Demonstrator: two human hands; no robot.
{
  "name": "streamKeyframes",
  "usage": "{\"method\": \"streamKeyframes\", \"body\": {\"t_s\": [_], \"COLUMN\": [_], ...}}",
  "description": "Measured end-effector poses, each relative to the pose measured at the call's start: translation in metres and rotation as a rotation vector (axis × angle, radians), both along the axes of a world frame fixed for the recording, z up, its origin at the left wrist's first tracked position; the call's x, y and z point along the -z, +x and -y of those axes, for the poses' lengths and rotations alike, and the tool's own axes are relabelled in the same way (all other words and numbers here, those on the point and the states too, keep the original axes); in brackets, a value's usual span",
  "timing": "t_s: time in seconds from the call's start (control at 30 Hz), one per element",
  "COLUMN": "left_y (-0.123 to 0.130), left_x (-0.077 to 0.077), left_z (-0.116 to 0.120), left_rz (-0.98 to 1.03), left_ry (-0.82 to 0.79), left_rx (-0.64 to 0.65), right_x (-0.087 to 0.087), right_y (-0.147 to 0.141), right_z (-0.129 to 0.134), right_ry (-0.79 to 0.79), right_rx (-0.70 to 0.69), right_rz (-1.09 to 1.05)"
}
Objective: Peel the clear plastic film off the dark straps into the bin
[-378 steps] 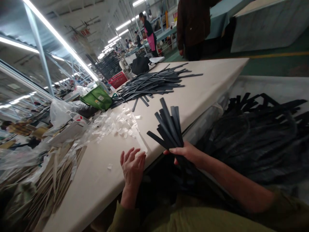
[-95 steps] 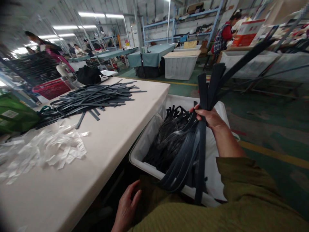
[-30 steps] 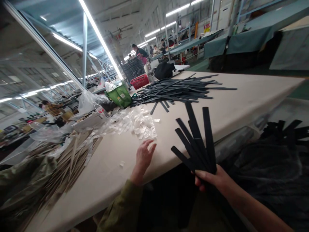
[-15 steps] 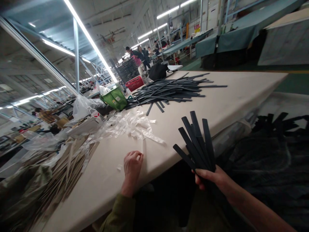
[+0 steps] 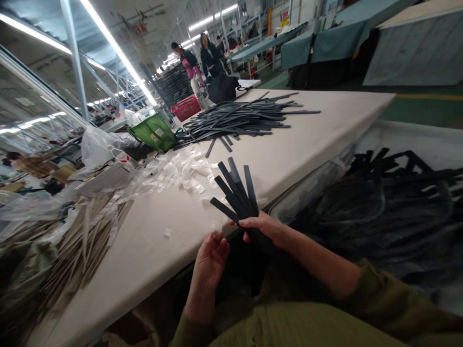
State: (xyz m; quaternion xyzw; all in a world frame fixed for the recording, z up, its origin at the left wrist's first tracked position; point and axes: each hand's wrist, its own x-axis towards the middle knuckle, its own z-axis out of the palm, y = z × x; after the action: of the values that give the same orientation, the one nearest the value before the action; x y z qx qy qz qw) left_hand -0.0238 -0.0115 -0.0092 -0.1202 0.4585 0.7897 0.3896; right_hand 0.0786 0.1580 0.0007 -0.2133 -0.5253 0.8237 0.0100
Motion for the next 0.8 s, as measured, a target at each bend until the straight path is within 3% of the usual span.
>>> {"method": "streamKeyframes", "body": {"t_s": [0.13,0.27,0.5,0.6,0.67,0.73,0.8], "left_y": [0.016,0.015,0.001,0.008,0.018,0.029,0.037], "left_x": [0.008,0.015,0.004,0.007,0.021,0.044,0.07], "left_z": [0.0,0.004,0.005,0.012,0.029,0.056,0.09], "left_rz": [-0.029,-0.078,-0.521,-0.579,-0.478,-0.257,0.014], "left_ry": [0.018,-0.041,-0.215,-0.242,-0.256,-0.27,-0.301], "left_rx": [0.108,0.241,0.546,0.674,0.76,0.78,0.642], "right_x": [-0.005,-0.006,-0.011,-0.008,-0.005,-0.002,-0.001], "right_y": [-0.018,-0.023,-0.01,-0.002,0.004,0.012,0.021], "right_z": [0.002,0.002,0.007,0.012,0.012,0.009,0.004], "right_ry": [0.039,0.121,0.344,0.457,0.459,0.44,0.432], "right_rx": [0.024,0.061,-0.017,-0.076,-0.057,0.001,0.07], "right_rz": [-0.068,-0.109,-0.146,-0.134,-0.111,-0.085,-0.049]}}
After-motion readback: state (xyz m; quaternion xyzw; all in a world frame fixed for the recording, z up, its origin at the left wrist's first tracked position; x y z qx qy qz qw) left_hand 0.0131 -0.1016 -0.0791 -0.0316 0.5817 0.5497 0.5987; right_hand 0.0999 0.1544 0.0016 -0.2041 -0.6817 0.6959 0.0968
